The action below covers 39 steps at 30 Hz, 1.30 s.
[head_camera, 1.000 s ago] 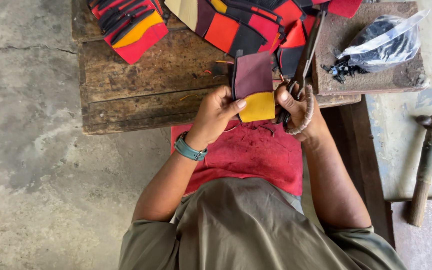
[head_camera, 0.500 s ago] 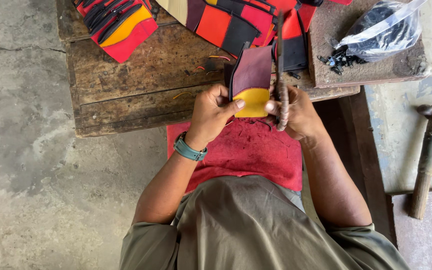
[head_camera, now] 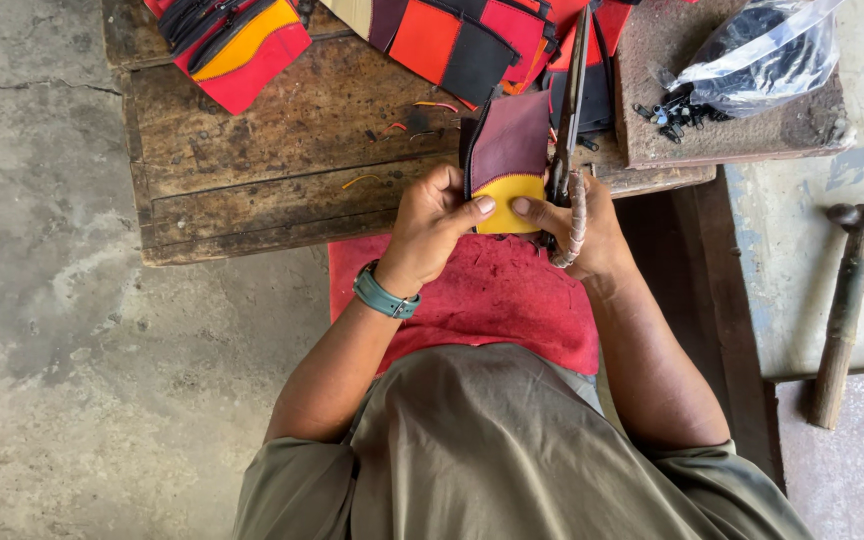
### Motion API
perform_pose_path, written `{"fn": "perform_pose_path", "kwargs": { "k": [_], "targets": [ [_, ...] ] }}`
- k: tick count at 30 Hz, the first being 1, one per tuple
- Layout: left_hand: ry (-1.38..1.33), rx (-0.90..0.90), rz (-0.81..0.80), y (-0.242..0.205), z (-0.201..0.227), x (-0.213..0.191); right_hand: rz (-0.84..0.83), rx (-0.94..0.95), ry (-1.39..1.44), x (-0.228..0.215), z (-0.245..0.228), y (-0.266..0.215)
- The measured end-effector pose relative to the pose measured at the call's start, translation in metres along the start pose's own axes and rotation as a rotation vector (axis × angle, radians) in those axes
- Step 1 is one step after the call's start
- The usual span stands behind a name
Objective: The person uses shears to trim the edges of a multi-colored leather patch and then uses a needle and thread to hand-stitch around the edge of the leather piece.
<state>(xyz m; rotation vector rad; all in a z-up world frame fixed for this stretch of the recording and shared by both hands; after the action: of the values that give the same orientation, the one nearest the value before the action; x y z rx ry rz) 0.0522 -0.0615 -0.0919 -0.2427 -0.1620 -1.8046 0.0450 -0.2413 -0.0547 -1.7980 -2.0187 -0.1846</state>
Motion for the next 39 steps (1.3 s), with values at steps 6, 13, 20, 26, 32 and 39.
{"fn": "perform_pose_path", "kwargs": {
  "k": [6, 13, 20, 26, 32, 39],
  "targets": [
    [0.141, -0.075, -0.003, 0.0, 0.014, 0.003, 0.023, 0.002, 0.052, 0.007, 0.006, -0.001],
    [0.448, 0.042, 0.06, 0.003, 0.005, -0.011, 0.035, 0.046, 0.066, -0.003, 0.018, 0.0],
    [0.134, -0.011, 0.061, 0.004, -0.009, -0.006, -0.026, 0.008, 0.111, 0.005, 0.01, -0.005],
    [0.41, 0.117, 0.248, 0.014, 0.01, -0.011, -0.115, -0.124, -0.096, 0.013, 0.003, -0.011],
    [0.144, 0.219, 0.212, 0.0, 0.049, 0.009, -0.092, -0.237, -0.236, 0.002, 0.006, -0.026],
    [0.431, 0.244, 0.241, -0.015, 0.068, 0.019, -0.125, -0.291, -0.179, 0.004, 0.0, -0.038]
  ]
}}
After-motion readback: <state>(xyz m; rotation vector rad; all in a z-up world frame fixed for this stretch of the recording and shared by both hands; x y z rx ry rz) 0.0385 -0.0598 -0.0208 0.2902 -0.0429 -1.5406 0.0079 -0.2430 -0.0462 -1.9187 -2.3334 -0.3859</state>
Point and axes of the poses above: each hand's wrist, its own y-axis towards the middle knuckle, its own x-axis out of the palm, z = x × y, the point moved 5 cm from there along y, towards the middle knuckle, and after that the axes turned 12 degrees about y, right-handed, at the moved point
